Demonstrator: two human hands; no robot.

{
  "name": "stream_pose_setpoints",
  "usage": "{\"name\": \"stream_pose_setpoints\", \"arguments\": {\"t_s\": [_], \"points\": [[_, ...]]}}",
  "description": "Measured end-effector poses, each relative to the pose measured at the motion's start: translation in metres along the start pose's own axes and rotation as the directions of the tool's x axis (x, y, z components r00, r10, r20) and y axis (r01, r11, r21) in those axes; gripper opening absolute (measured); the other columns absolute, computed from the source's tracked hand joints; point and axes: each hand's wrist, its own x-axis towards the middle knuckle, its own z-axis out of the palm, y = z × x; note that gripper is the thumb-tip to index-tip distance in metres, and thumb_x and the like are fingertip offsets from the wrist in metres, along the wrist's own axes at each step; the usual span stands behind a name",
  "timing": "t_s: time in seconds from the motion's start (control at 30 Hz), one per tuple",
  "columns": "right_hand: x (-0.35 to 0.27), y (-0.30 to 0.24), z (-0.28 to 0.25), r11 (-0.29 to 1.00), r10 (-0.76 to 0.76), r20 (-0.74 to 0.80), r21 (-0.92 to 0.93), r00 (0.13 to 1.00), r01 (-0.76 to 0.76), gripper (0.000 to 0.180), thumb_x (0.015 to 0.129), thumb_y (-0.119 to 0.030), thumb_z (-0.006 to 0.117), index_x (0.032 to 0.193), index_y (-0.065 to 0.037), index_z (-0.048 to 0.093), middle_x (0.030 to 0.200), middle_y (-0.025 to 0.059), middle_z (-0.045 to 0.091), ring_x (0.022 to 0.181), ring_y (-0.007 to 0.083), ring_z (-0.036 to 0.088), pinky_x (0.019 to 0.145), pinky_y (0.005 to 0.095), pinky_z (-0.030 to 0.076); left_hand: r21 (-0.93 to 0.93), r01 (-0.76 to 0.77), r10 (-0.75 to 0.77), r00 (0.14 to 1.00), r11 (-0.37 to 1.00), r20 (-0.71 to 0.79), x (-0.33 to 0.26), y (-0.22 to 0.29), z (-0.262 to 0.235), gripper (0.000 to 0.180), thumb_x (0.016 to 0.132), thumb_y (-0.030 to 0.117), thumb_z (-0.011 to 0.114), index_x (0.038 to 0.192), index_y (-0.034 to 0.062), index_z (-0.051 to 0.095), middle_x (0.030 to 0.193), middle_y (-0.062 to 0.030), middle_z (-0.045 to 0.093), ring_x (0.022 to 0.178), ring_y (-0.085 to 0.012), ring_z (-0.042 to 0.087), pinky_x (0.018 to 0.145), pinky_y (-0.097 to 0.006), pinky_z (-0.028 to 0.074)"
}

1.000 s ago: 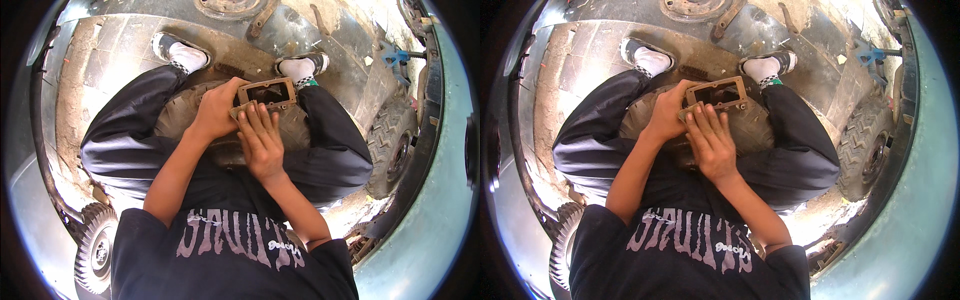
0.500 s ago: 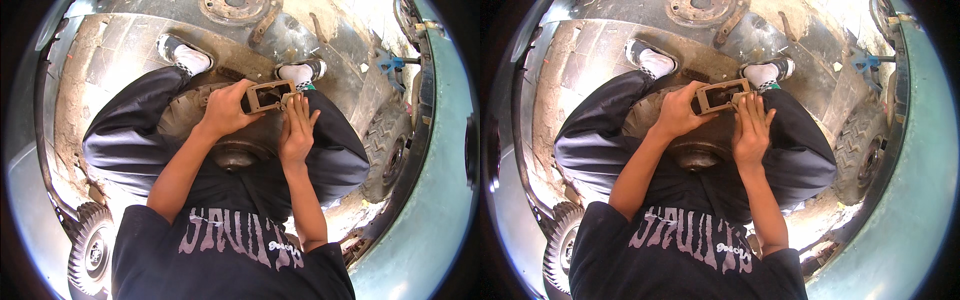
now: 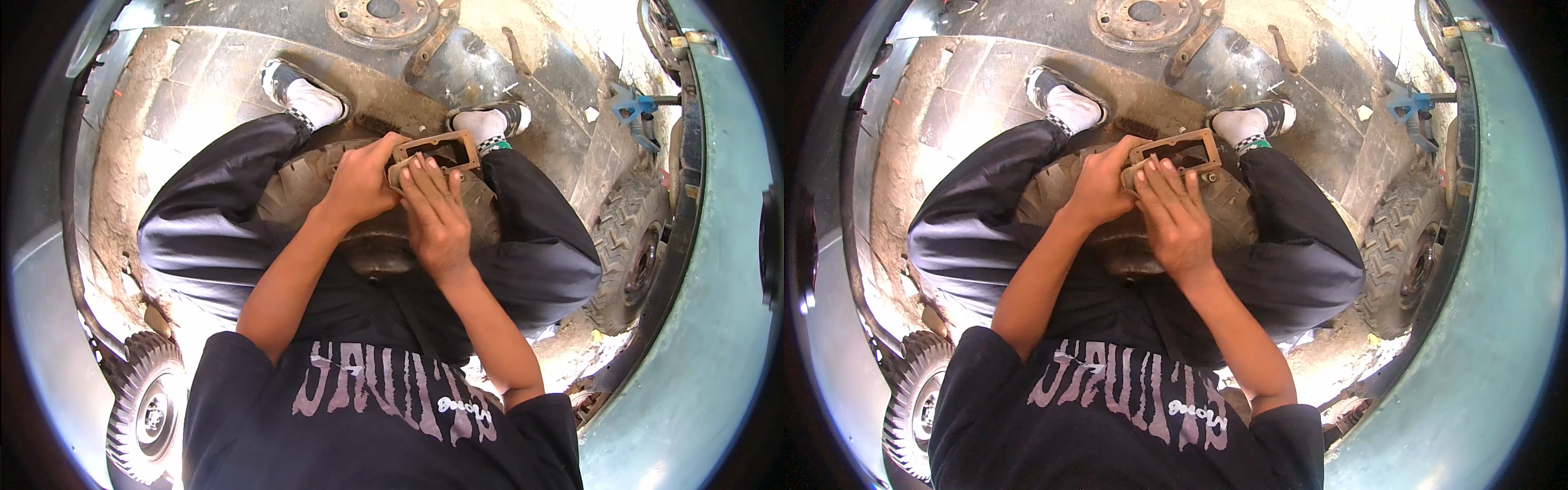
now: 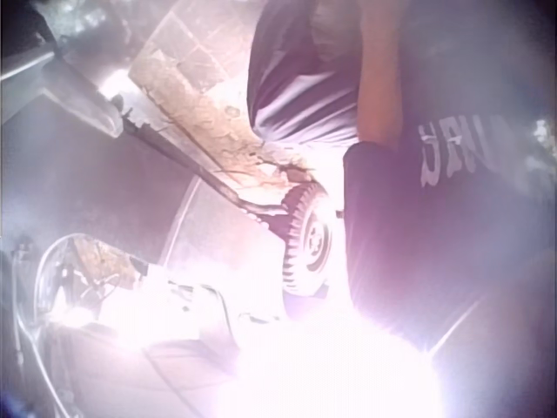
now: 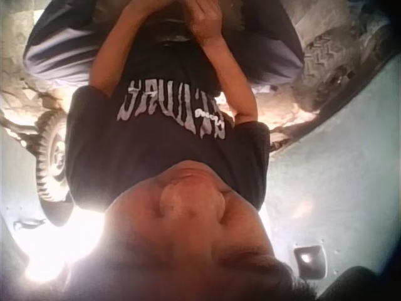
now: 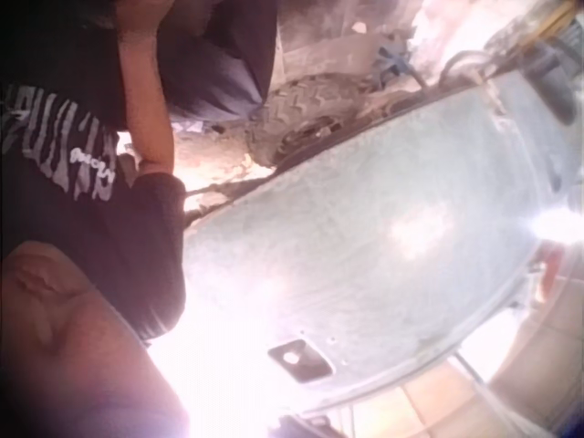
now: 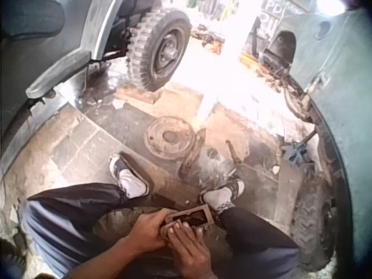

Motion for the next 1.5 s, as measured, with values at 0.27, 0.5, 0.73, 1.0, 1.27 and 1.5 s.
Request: {"name": "stream_pose_setpoints", "arguments": {"t_s": [0.27,0.5,0.73,1.0,1.27,1.5], "points": [[-0.003,0.057,-0.008,0.953,0.292,-0.240,-0.004,0.926,-0.302,0.043,0.116,-0.016,0.052,0.156,-0.003,0.061,0.158,0.0182,0.062,0.153,0.0394,0.052,0.130,0.0548,0.032,-0.011,0.008,-0.007,0.999,1.000,0.031,0.009,0.014,-0.002,0.062,0.077,0.023,0.097,0.127,0.0062,0.064,0.113,-0.0198,0.078,0.107,-0.0419,0.076,0.088,-0.047,0.060],[-0.001,0.048,-0.019,0.848,0.491,-0.294,0.378,0.820,-0.372,0.043,0.118,-0.019,0.047,0.151,0.006,0.063,0.153,0.0238,0.065,0.147,0.0402,0.059,0.122,0.0505,0.045,0.037,0.109,-0.109,0.994,0.993,-0.001,0.000,0.014,0.001,0.071,0.073,0.027,0.100,0.132,0.0070,0.065,0.120,-0.0166,0.076,0.112,-0.0402,0.074,0.095,-0.046,0.059],[0.002,0.008,-0.048,0.972,0.172,-0.103,0.181,0.980,-0.152,0.042,0.112,-0.017,0.058,0.148,0.002,0.067,0.152,0.0205,0.067,0.143,0.0376,0.062,0.123,0.0512,0.043,0.005,0.152,-0.152,0.988,0.988,-0.041,-0.019,0.012,-0.007,0.077,0.071,0.029,0.099,0.139,0.0119,0.067,0.126,-0.0138,0.072,0.118,-0.0381,0.071,0.099,-0.045,0.058],[0.011,-0.024,-0.026,0.971,0.015,0.183,-0.238,0.983,0.029,0.049,0.109,-0.023,0.063,0.155,-0.007,0.064,0.165,0.0125,0.056,0.160,0.0352,0.042,0.133,0.0604,0.019,-0.002,0.007,-0.008,0.992,1.000,-0.128,-0.014,-0.012,0.007,0.067,0.071,0.035,0.094,0.130,0.0128,0.071,0.113,-0.0100,0.074,0.103,-0.0377,0.073,0.085,-0.049,0.059],[0.024,-0.014,-0.022,0.975,-0.026,0.150,-0.212,0.988,0.058,0.043,0.110,-0.019,0.061,0.149,-0.001,0.068,0.153,0.0167,0.067,0.152,0.0362,0.053,0.132,0.0588,0.023,-0.013,-0.034,0.030,0.979,0.999,-0.201,-0.012,-0.015,0.013,0.063,0.071,0.041,0.094,0.121,0.0106,0.071,0.108,-0.0137,0.076,0.101,-0.0422,0.073,0.083,-0.052,0.058],[0.037,-0.016,-0.019,0.987,-0.036,0.137,-0.150,0.990,0.057,0.043,0.107,-0.016,0.065,0.146,0.002,0.068,0.152,0.0213,0.066,0.151,0.0374,0.054,0.130,0.0597,0.028,0.001,0.043,-0.042,0.986,0.999,-0.164,-0.011,-0.018,0.012,0.056,0.074,0.037,0.090,0.117,0.0093,0.066,0.105,-0.0136,0.076,0.098,-0.0420,0.073,0.080,-0.053,0.058]]}}
